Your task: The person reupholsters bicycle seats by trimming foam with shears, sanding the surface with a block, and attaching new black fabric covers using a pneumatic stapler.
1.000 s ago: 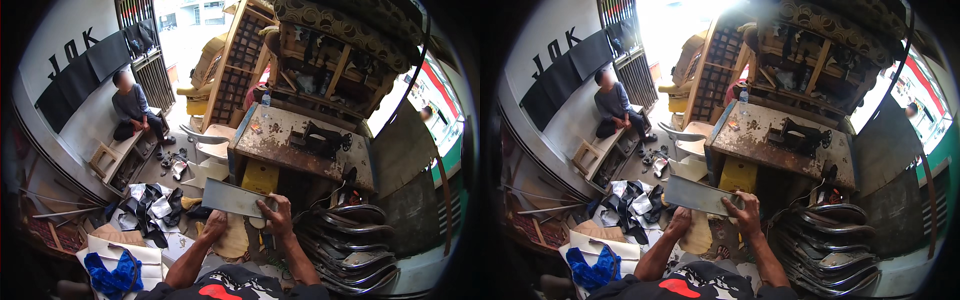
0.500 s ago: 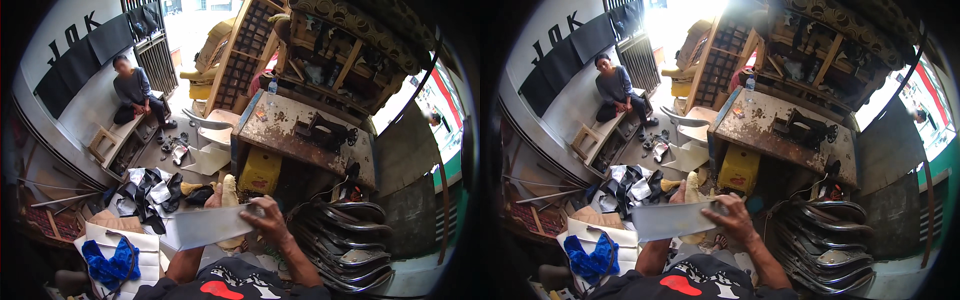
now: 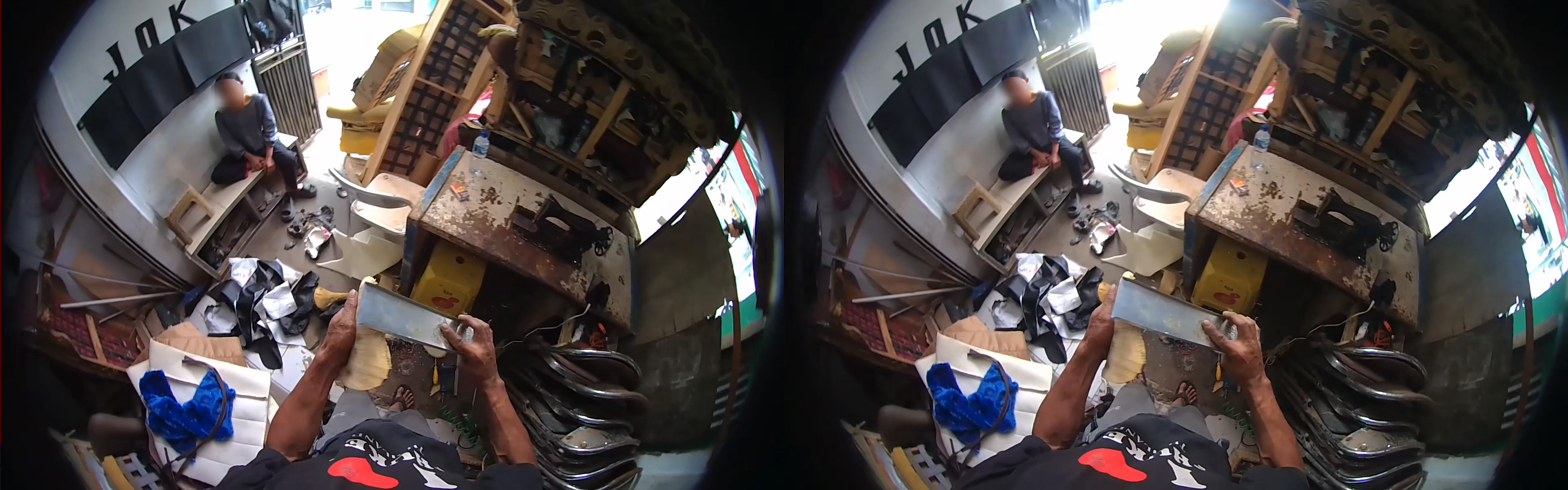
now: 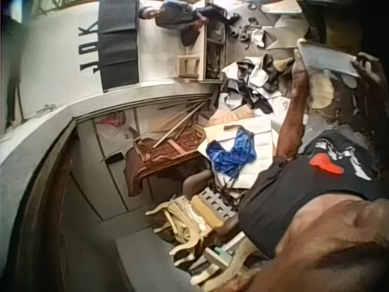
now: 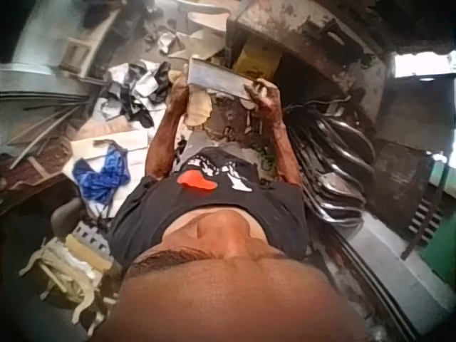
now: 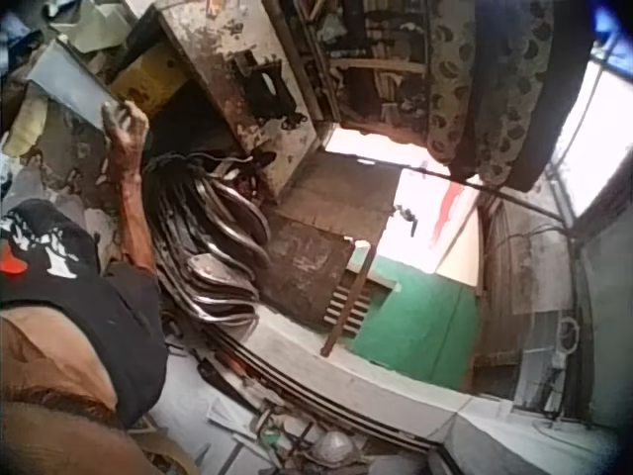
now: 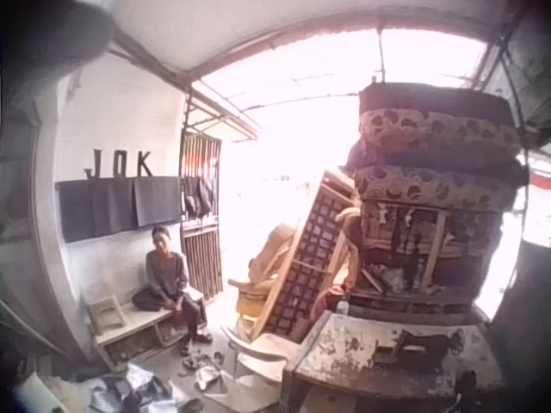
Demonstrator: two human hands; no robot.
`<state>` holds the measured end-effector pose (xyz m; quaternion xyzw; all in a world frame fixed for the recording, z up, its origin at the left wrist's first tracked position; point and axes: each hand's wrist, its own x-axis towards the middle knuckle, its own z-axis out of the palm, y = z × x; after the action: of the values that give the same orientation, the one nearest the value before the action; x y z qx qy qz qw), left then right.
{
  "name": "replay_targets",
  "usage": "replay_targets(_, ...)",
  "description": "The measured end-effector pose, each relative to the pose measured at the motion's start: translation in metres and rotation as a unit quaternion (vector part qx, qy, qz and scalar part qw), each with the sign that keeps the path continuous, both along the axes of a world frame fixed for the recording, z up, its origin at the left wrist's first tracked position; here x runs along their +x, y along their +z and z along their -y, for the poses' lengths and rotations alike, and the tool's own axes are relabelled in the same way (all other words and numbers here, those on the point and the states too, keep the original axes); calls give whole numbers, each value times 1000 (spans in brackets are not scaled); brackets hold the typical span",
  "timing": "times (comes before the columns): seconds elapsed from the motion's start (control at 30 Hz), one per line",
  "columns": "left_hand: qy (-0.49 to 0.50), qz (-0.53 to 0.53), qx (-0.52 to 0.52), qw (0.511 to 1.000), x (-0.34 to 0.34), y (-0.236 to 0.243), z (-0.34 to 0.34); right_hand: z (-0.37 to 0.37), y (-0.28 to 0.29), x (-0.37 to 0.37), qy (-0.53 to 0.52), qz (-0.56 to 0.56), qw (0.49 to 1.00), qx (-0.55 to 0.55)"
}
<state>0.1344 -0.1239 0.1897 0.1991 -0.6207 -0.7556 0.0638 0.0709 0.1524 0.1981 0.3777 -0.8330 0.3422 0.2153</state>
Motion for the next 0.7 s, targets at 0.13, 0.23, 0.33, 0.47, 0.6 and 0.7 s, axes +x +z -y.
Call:
replay_targets(0.13,65,98,-95,988,-4,-20,23,32,-5,4,184,5,975,121)
replay_targets(0.23,113,76,-163,977,-6,-28,47,59,-11,-9,164,22,985,46)
replay_targets(0.33,50,51,140,988,-8,-39,73,76,-21,-28,113,28,987,112)
replay_targets(0.47,138,115,75,981,-23,-81,85,98,-73,-27,207,94,964,138)
replay_targets(0.6,173,110,123,971,-19,-143,110,97,-184,-49,108,196,969,106)
replay_targets(0.7,239,139,176,945,-7,-206,124,73,-294,-66,-22,359,911,201)
